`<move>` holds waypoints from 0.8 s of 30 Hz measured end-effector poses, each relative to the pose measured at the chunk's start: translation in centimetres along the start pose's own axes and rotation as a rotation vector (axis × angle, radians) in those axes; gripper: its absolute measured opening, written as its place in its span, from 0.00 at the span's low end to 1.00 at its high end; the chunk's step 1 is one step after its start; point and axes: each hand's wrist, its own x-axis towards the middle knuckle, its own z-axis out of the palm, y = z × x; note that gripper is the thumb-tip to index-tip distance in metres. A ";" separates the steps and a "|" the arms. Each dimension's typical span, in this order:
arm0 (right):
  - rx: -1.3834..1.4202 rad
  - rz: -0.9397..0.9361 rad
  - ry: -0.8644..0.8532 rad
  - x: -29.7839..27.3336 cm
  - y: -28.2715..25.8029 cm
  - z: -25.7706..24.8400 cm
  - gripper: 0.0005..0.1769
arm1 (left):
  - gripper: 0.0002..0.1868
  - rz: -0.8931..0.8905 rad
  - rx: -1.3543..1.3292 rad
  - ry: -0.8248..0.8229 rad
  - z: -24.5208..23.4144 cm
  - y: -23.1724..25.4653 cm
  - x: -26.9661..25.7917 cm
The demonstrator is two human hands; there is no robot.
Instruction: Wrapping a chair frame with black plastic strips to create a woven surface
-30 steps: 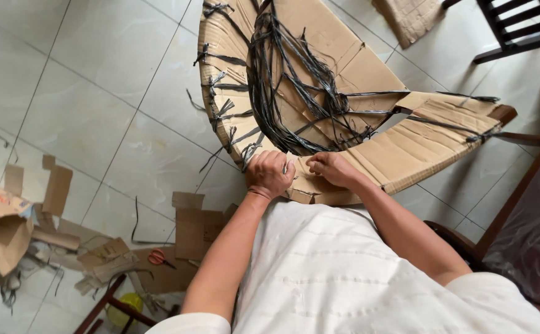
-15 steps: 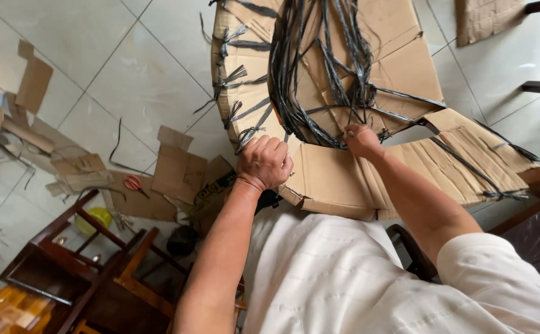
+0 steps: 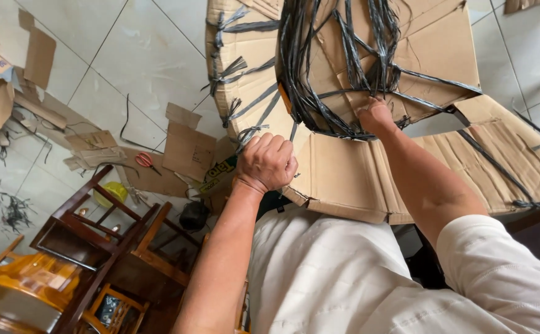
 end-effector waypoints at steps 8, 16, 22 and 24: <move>1.027 0.749 0.191 -3.1 -4.1 -11.6 0.18 | 0.11 0.035 0.008 -0.001 0.6 -0.2 -0.7; 1.586 0.779 0.464 -8.7 -8.3 -29.5 0.17 | 0.10 0.057 0.013 0.024 1.5 -0.7 -1.3; 1.833 0.719 0.551 -13.3 -9.9 -34.8 0.17 | 0.10 0.083 0.008 0.037 1.9 -0.9 -1.4; 1.932 0.673 0.626 -15.1 -11.6 -38.0 0.18 | 0.10 0.054 -0.009 0.029 1.9 -1.2 -1.3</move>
